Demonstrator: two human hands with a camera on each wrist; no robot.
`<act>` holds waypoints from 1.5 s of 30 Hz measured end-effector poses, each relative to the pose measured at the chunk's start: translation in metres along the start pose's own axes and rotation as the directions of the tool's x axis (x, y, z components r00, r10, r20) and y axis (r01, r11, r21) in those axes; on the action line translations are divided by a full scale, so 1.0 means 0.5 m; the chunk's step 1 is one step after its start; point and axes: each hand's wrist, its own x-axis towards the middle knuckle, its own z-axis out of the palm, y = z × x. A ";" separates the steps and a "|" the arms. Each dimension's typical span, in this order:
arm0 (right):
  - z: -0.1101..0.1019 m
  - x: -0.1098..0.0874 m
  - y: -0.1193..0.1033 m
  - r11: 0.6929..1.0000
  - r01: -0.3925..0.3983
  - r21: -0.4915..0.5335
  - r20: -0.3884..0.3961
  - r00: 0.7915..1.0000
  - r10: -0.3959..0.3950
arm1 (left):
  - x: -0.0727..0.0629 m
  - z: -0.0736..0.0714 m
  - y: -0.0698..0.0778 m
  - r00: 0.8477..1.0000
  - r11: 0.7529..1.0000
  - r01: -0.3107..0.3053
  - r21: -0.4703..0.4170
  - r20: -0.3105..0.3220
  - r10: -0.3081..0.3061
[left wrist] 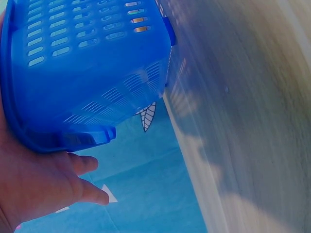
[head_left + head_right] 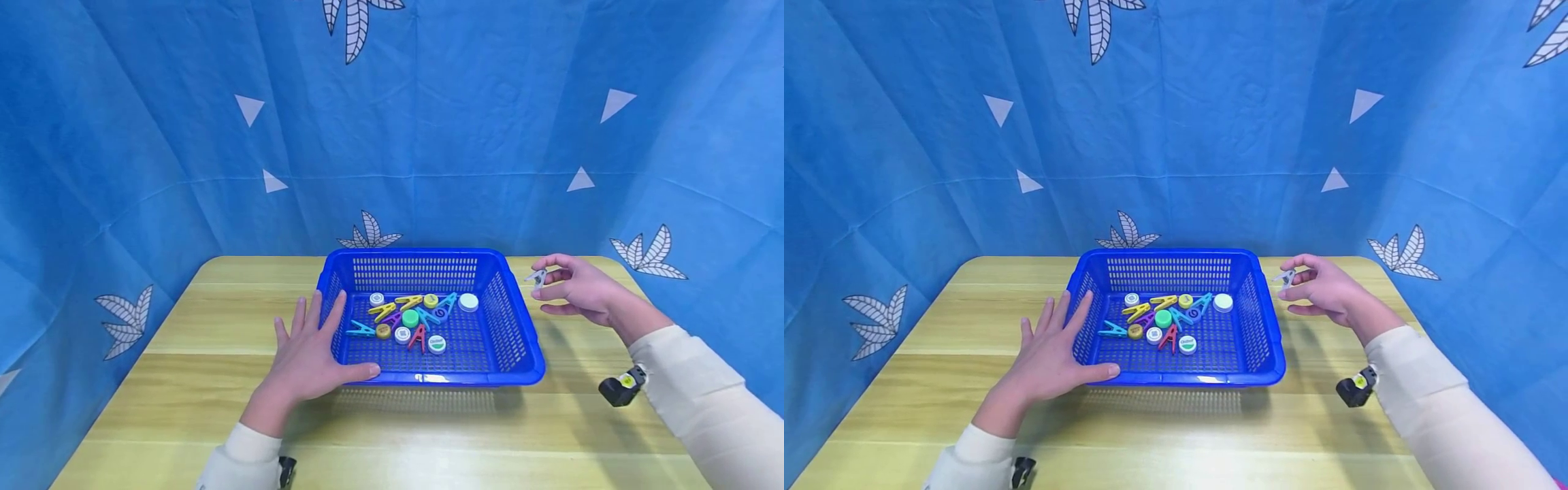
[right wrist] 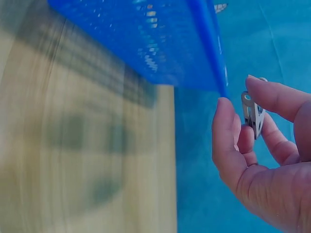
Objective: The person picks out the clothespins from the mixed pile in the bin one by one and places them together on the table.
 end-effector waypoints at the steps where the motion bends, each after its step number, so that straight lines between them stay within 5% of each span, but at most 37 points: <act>1: -0.004 0.001 0.004 1.000 -0.004 0.001 -0.002 1.000 0.004 | 0.000 -0.001 0.000 1.000 1.000 -0.003 -0.002 -0.005 0.003; 27: -0.021 0.041 0.127 0.986 -0.153 -0.068 0.019 0.988 0.155 | -0.001 0.000 0.003 1.000 1.000 0.000 -0.004 0.004 0.000; 45: -0.027 0.071 0.146 0.963 -0.232 -0.138 0.012 0.972 0.236 | -0.001 -0.004 0.002 1.000 1.000 -0.023 0.001 -0.004 0.023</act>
